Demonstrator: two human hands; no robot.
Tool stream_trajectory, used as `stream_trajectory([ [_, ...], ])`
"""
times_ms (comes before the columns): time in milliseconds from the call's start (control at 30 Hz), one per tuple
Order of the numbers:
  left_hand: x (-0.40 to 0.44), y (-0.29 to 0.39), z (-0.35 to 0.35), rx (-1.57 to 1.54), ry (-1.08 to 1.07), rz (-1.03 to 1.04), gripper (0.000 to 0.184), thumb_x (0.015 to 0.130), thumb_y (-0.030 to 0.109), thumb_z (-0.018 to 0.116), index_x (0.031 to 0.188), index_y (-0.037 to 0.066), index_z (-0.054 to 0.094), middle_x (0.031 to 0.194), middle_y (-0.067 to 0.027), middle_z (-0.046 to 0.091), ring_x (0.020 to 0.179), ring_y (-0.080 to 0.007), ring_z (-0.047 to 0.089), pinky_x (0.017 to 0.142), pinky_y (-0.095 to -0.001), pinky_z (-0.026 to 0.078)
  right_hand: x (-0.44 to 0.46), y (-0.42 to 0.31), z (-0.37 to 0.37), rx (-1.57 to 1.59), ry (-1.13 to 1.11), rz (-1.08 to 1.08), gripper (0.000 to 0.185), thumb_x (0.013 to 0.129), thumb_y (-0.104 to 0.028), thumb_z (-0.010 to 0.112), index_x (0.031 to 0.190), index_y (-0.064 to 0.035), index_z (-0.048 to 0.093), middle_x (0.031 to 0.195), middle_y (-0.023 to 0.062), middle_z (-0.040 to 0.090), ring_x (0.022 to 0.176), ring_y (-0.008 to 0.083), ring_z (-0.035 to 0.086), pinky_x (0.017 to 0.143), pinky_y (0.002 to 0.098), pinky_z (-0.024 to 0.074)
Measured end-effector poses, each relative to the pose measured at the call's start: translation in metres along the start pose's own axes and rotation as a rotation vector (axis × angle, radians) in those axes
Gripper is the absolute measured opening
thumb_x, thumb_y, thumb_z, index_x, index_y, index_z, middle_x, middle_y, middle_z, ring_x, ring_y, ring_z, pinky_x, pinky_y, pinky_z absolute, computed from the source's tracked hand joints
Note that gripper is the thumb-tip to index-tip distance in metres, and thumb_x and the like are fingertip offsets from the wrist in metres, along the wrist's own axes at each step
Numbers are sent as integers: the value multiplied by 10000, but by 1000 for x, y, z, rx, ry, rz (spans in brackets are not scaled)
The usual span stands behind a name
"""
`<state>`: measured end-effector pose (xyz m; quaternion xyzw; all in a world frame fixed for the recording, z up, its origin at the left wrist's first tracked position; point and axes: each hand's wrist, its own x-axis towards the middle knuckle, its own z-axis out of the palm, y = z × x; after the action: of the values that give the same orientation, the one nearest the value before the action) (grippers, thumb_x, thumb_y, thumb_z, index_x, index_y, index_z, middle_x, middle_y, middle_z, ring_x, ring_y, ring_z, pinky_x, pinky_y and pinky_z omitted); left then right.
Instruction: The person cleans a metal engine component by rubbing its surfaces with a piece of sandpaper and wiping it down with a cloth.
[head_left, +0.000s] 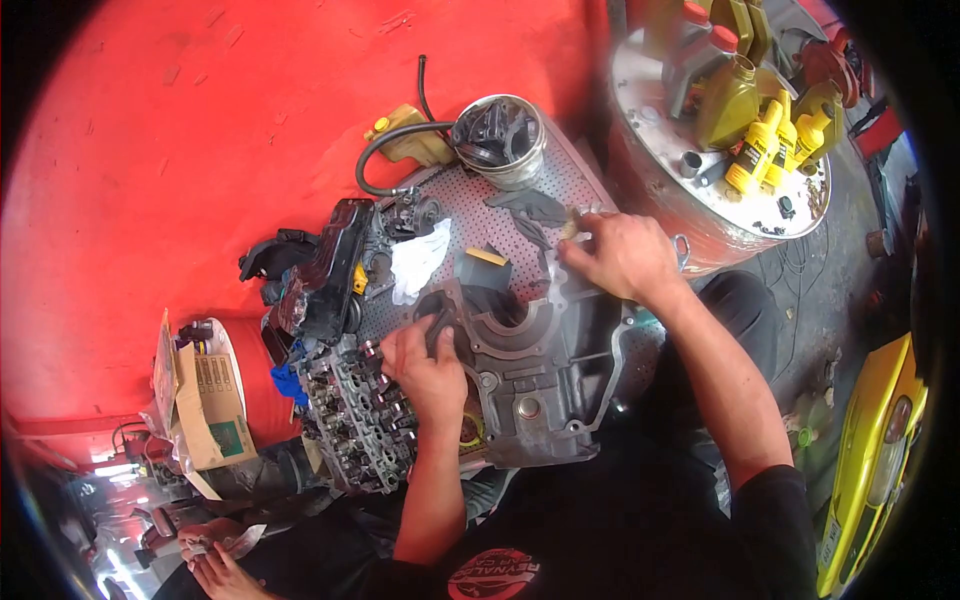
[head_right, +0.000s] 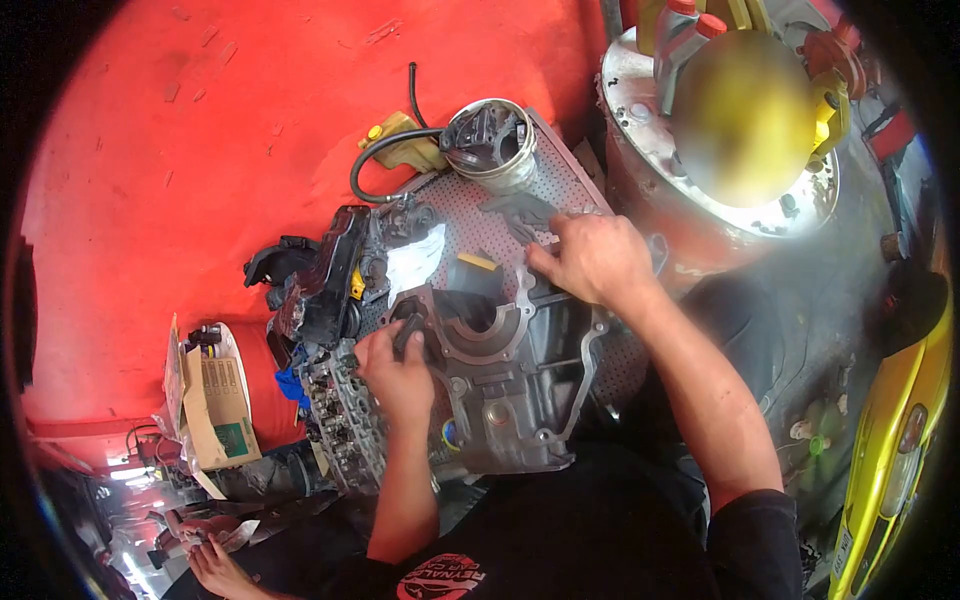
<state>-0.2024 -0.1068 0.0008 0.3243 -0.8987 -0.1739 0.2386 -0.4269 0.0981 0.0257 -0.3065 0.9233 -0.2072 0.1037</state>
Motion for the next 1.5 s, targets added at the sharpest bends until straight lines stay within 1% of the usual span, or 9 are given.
stream_trajectory([
  [167,-6,2,6,174,-29,153,273,892,167,766,1143,63,744,1068,-80,685,1184,-304,553,1030,-542,364,-1,-2,-4,-9,-42,14,545,948,-554,578,1015,-37,738,953,231,754,958,415,727,885,514,575],
  [267,-7,1,5,169,5,177,260,894,174,762,1128,63,748,1060,-71,682,1170,-302,553,1031,-525,363,0,-2,-5,-8,-56,29,558,942,-560,588,1123,-64,770,974,220,761,971,399,728,907,499,564],
  [367,-1,-5,5,153,26,160,250,889,157,762,1118,60,757,1060,-78,687,1158,-305,555,1036,-497,364,0,1,0,-3,-12,-12,544,955,-549,576,986,-29,731,940,231,753,952,404,730,878,504,575],
  [433,6,-6,3,150,7,178,246,893,149,756,1121,58,766,1083,-98,702,1167,-310,552,1044,-466,367,-1,0,0,-10,-10,-15,537,956,-544,578,973,-29,728,933,230,753,946,400,731,875,503,575],
  [633,2,-14,1,69,14,221,212,869,135,774,1066,57,787,1008,-80,713,1116,-298,570,1029,-434,381,-2,-1,-3,4,-11,-1,521,956,-537,585,956,-35,725,921,225,752,940,394,731,874,501,573],
  [967,12,-12,3,207,41,410,201,865,143,765,1033,34,775,973,-91,675,1104,-313,571,1007,-477,375,0,1,2,-17,1,-13,547,959,-559,571,963,-35,724,919,227,752,952,398,730,886,507,571],
  [1100,12,-4,12,207,45,379,192,861,135,757,1018,25,767,978,-96,662,1106,-317,564,998,-497,374,2,-1,-3,-22,-79,5,555,952,-571,580,1094,-66,762,936,231,752,948,409,726,889,507,567],
  [1233,5,-7,6,189,44,376,179,861,126,750,1003,20,763,982,-101,662,1101,-327,564,984,-501,383,-4,-2,-2,-35,5,-11,555,969,-561,565,977,-33,735,940,221,757,925,407,732,870,510,580],
  [1500,4,-10,6,160,85,366,156,845,119,750,979,40,748,943,-84,657,1079,-318,569,1008,-513,376,-3,-1,4,-61,21,-35,548,976,-562,556,985,-45,737,916,211,760,907,392,739,855,498,588],
])
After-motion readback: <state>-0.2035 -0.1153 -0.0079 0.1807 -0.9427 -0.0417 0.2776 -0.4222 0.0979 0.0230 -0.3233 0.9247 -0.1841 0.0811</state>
